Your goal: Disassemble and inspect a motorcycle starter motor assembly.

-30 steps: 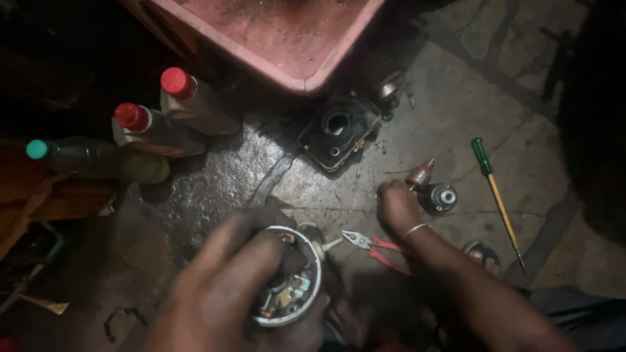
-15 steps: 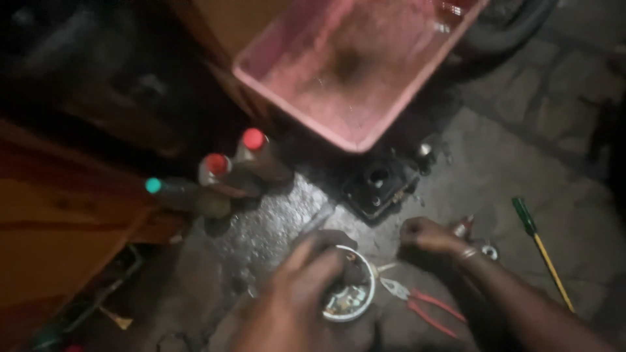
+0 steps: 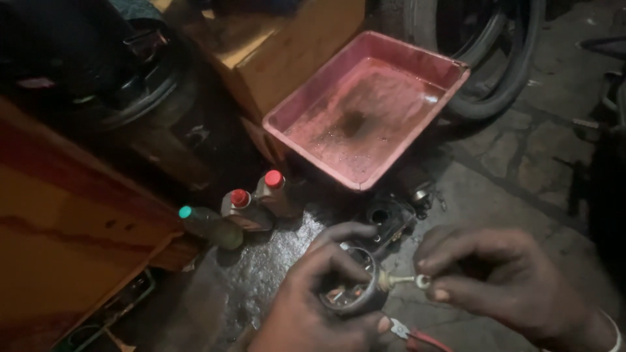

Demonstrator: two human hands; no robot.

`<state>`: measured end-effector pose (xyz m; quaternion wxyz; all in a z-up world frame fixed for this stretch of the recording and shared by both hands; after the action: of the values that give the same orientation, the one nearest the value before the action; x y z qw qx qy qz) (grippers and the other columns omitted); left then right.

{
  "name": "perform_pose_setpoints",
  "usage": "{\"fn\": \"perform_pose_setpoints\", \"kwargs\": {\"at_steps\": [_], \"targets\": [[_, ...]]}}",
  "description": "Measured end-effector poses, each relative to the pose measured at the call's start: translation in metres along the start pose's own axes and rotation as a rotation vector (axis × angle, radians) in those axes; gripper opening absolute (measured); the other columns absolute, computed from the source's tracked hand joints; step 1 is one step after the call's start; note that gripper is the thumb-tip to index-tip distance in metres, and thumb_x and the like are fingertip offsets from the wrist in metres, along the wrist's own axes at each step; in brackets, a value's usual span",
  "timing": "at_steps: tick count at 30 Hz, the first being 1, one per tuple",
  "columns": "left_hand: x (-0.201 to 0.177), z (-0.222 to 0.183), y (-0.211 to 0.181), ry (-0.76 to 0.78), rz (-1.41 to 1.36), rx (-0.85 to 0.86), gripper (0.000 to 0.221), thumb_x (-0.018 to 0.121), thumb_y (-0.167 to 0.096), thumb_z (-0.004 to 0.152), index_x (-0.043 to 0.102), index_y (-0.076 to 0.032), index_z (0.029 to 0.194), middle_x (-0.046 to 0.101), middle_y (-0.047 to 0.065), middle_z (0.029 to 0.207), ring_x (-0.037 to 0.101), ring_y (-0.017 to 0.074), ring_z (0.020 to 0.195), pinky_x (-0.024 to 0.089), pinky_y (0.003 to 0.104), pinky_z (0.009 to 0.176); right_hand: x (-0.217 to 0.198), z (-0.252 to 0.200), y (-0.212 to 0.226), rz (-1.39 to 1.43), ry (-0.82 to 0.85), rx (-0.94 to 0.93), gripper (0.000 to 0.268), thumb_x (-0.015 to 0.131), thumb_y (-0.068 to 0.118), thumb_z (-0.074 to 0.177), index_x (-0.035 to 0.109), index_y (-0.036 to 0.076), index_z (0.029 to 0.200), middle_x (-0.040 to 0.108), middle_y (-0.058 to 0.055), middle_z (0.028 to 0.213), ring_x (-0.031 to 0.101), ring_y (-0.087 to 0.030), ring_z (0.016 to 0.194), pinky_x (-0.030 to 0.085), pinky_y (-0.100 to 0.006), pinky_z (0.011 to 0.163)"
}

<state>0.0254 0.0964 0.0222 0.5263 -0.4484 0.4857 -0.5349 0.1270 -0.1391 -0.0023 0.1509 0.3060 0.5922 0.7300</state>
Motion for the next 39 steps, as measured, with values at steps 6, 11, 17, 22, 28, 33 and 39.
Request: {"fn": "perform_pose_setpoints", "kwargs": {"at_steps": [6, 11, 17, 22, 28, 33, 39], "targets": [[0.004, -0.004, -0.007, 0.027, -0.088, -0.099, 0.033, 0.085, -0.005, 0.069, 0.059, -0.007, 0.089, 0.054, 0.017, 0.151, 0.063, 0.0241, 0.133, 0.056, 0.038, 0.11, 0.019, -0.003, 0.001, -0.05, -0.035, -0.101, 0.024, 0.072, -0.011, 0.088, 0.074, -0.008, 0.111, 0.072, -0.022, 0.112, 0.073, -0.024, 0.099, 0.064, -0.034, 0.081], [-0.001, -0.006, -0.003, 0.116, -0.026, 0.069, 0.037, 0.087, -0.01, 0.073, 0.058, -0.006, 0.095, 0.056, 0.018, 0.151, 0.065, 0.025, 0.129, 0.056, 0.038, 0.106, 0.021, -0.007, -0.007, -0.009, -0.041, -0.17, 0.024, 0.072, -0.013, 0.087, 0.072, -0.007, 0.11, 0.069, -0.021, 0.109, 0.069, -0.022, 0.096, 0.06, -0.032, 0.079], [-0.002, -0.009, -0.004, 0.141, -0.214, -0.017, 0.036, 0.087, -0.012, 0.076, 0.058, -0.006, 0.097, 0.055, 0.017, 0.15, 0.064, 0.0275, 0.132, 0.055, 0.041, 0.113, 0.032, -0.006, -0.005, -0.082, -0.043, -0.251, 0.024, 0.073, -0.013, 0.086, 0.072, -0.005, 0.109, 0.069, -0.018, 0.105, 0.069, -0.021, 0.096, 0.06, -0.032, 0.078], [-0.002, -0.009, 0.0, 0.119, -0.187, -0.04, 0.037, 0.086, -0.012, 0.075, 0.058, -0.007, 0.098, 0.057, 0.017, 0.146, 0.065, 0.0277, 0.128, 0.055, 0.041, 0.11, 0.043, 0.003, -0.003, -0.187, -0.046, -0.264, 0.026, 0.075, -0.007, 0.086, 0.073, -0.003, 0.112, 0.073, -0.017, 0.106, 0.074, -0.02, 0.093, 0.064, -0.03, 0.075], [-0.001, -0.01, 0.009, 0.066, -0.142, -0.015, 0.035, 0.086, -0.008, 0.077, 0.058, -0.006, 0.099, 0.058, 0.016, 0.142, 0.066, 0.0264, 0.129, 0.056, 0.039, 0.11, 0.011, 0.01, -0.026, -0.154, -0.091, -0.149, 0.04, 0.081, -0.002, 0.081, 0.07, -0.003, 0.12, 0.069, -0.014, 0.105, 0.07, -0.018, 0.088, 0.062, -0.029, 0.071], [-0.003, -0.007, 0.014, -0.014, -0.263, -0.193, 0.04, 0.089, -0.008, 0.072, 0.059, -0.006, 0.099, 0.059, 0.011, 0.142, 0.069, 0.0247, 0.119, 0.063, 0.04, 0.082, -0.063, 0.031, -0.104, -0.208, -0.505, 0.044, 0.034, 0.076, 0.017, 0.086, 0.071, 0.001, 0.115, 0.068, -0.011, 0.093, 0.062, -0.017, 0.08, 0.053, -0.031, 0.069], [-0.003, -0.008, 0.018, -0.276, 0.362, 0.008, 0.043, 0.088, -0.006, 0.066, 0.062, -0.004, 0.1, 0.068, 0.01, 0.125, 0.068, 0.0168, 0.111, 0.058, 0.032, 0.095, -0.157, -0.009, -0.317, -0.223, -0.518, 0.642, 0.031, 0.078, 0.02, 0.084, 0.076, 0.001, 0.109, 0.075, -0.012, 0.101, 0.066, -0.019, 0.087, 0.053, -0.038, 0.076]]}}
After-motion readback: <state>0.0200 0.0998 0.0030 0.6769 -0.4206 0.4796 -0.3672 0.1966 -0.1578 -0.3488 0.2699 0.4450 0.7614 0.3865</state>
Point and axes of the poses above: each hand's wrist, its own z-axis towards the middle knuckle, its own x-axis out of the palm, y = z × x, the point moved 2 cm from there along z, towards the middle knuckle
